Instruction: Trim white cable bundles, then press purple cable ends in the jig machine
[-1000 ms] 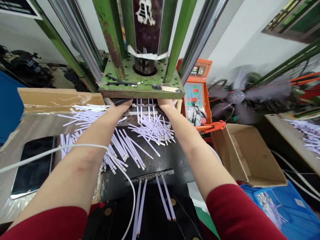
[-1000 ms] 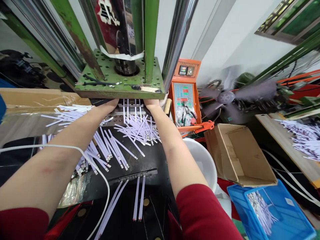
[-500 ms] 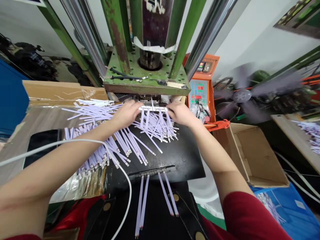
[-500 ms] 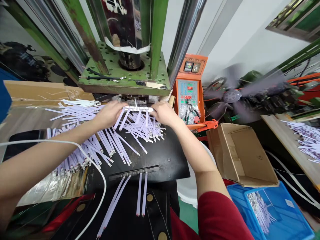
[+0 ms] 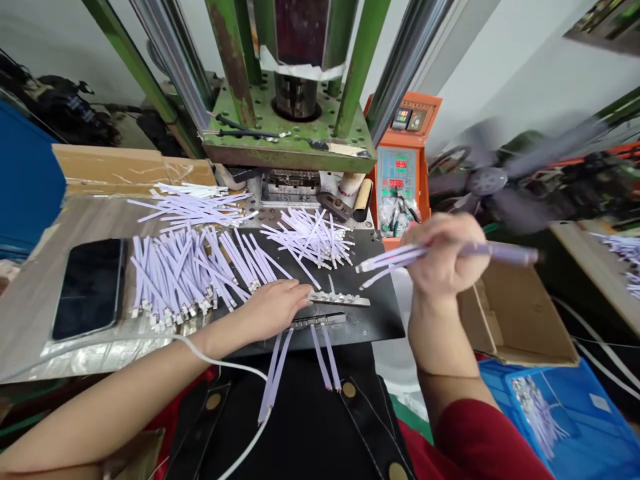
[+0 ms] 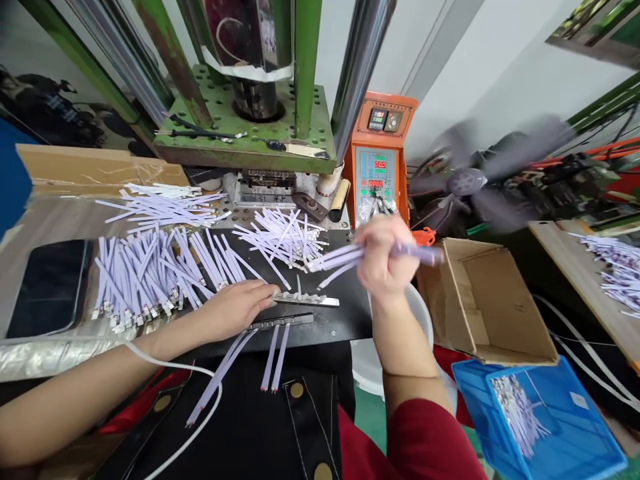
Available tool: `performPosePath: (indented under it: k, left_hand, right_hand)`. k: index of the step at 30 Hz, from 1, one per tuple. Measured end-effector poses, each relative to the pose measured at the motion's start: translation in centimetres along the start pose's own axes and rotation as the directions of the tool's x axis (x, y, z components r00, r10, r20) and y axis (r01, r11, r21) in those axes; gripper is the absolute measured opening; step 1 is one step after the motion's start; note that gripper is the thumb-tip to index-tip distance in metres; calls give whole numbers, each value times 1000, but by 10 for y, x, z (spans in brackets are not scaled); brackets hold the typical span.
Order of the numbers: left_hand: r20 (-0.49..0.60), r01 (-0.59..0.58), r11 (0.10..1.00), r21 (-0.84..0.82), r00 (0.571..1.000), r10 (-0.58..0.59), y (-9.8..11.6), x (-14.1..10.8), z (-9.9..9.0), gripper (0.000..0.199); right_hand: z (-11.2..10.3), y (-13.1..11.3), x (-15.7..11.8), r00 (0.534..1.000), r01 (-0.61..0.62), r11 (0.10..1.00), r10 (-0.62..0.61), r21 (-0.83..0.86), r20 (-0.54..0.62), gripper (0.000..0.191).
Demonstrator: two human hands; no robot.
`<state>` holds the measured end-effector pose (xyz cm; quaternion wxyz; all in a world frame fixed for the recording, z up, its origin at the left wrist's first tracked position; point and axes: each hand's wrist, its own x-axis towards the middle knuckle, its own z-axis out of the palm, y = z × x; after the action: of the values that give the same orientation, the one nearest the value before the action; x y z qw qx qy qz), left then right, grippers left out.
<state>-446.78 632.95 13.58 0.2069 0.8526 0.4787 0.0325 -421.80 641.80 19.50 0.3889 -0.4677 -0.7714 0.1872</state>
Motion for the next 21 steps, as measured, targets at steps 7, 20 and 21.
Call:
performPosePath:
  k: [7,20,21]
  left_hand:
    - [-30,65,998,16,997,-64,5,-3,5,26]
    - [-216,-192,964,-183,965,152,-10,0,17,31]
    - [-210,-180,964,-198,968,138,-16,-7,12,32]
  right_hand:
    - [50,-9,73,853,93,951,77,-296,516,33]
    - [-32,45,-58,919,46,916,118,-399,377,22]
    - [-34,48,-65,919,75,912,94,-403,383,22]
